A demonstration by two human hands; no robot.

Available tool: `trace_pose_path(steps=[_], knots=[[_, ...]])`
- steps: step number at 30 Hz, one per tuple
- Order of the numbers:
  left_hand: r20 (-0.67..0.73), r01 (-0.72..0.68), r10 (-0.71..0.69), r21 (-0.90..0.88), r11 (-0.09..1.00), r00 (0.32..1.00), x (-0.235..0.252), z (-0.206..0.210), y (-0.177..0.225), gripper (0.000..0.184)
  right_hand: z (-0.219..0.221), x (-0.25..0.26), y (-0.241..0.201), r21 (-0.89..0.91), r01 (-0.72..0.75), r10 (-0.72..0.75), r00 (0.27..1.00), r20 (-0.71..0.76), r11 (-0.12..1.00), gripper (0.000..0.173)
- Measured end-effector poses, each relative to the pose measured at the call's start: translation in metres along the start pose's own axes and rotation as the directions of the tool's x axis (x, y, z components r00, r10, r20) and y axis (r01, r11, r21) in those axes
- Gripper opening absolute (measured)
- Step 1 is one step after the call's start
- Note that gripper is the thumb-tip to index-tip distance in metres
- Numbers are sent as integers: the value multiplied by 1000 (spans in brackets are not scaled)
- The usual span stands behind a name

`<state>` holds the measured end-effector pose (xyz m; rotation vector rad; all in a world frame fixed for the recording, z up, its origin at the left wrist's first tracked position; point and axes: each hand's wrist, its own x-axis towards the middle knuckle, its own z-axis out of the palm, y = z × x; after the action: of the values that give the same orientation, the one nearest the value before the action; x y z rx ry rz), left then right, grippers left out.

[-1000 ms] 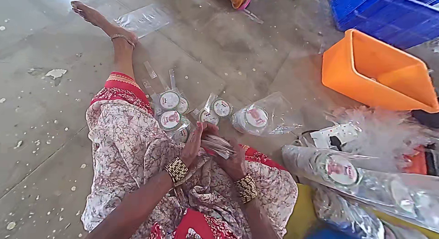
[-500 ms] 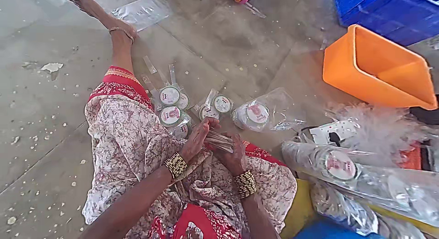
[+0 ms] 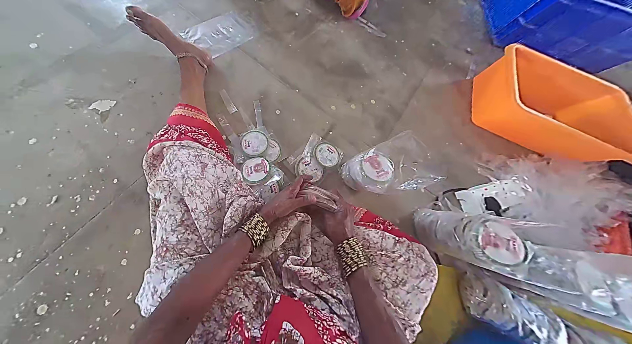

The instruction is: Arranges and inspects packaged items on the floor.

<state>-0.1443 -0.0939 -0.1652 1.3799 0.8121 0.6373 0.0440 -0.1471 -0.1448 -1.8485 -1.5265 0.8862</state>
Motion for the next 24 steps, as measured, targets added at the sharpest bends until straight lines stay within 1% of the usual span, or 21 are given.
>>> trace_pose_path(steps=[1, 2, 3, 4, 5, 6, 7, 8, 9, 10, 11, 12, 13, 14, 15, 17, 18, 21, 22, 24], knots=[[0, 38, -38, -16, 999, 999, -1, -2, 3, 94, 1, 0, -1, 110, -48, 51, 998, -25, 993, 45], [-13, 65, -66, -44, 997, 998, -3, -3, 8, 86, -2, -2, -8, 258, -109, 119, 993, -24, 960, 46], [-20, 94, -96, -81, 992, 995, -5, -4, 13, 77, -6, -3, -17, 419, -149, 169, 985, -11, 896, 46], [-6, 127, -130, -155, 980, 991, -8, -5, 19, 70, -10, -5, -24, 552, -157, 192, 981, -6, 819, 43], [4, 169, -174, -255, 952, 985, -13, -4, 28, 62, -14, -7, -31, 631, -156, 206, 979, -6, 760, 39], [-7, 203, -218, -341, 918, 976, -19, 0, 35, 59, -17, -9, -36, 649, -146, 207, 978, -17, 747, 39], [-37, 226, -264, -415, 881, 964, -25, 6, 42, 60, -21, -12, -39, 596, -122, 179, 983, -38, 794, 48], [-81, 241, -316, -478, 844, 945, -31, 13, 48, 63, -25, -15, -40, 466, -67, 109, 992, -64, 882, 67], [-117, 244, -351, -520, 819, 929, -35, 20, 51, 64, -31, -18, -41, 287, 30, -8, 997, -76, 958, 90], [-138, 247, -372, -535, 808, 918, -40, 26, 53, 67, -37, -21, -44, 88, 164, -158, 985, -68, 983, 108], [-150, 246, -379, -540, 805, 913, -46, 30, 56, 69, -44, -25, -48, -98, 300, -304, 952, -29, 949, 119], [-154, 243, -385, -555, 796, 910, -50, 34, 59, 70, -52, -29, -54, -239, 419, -422, 906, 42, 876, 121], [-154, 235, -385, -576, 783, 910, -55, 37, 64, 68, -59, -34, -62, -340, 505, -487, 862, 142, 794, 121], [-146, 225, -383, -601, 767, 912, -59, 40, 71, 63, -64, -40, -69, -390, 558, -504, 829, 242, 732, 120], [-135, 217, -376, -622, 753, 917, -64, 43, 78, 57, -69, -45, -76, -414, 589, -491, 808, 325, 694, 120], [-106, 196, -330, -625, 755, 938, -71, 47, 91, 40, -76, -49, -80, -462, 632, -477, 774, 415, 622, 123], [-95, 178, -300, -623, 762, 949, -75, 50, 94, 36, -79, -50, -79, -468, 647, -480, 761, 436, 601, 124], [-67, 143, -237, -629, 764, 969, -82, 61, 100, 38, -82, -51, -79, -454, 667, -502, 744, 440, 591, 125], [-53, 141, -230, -648, 748, 972, -84, 65, 101, 44, -82, -53, -83, -453, 654, -492, 755, 433, 606, 124], [-64, 114, -209, -665, 738, 976, -84, 74, 99, 48, -81, -58, -94, -479, 599, -424, 798, 429, 642, 120]])
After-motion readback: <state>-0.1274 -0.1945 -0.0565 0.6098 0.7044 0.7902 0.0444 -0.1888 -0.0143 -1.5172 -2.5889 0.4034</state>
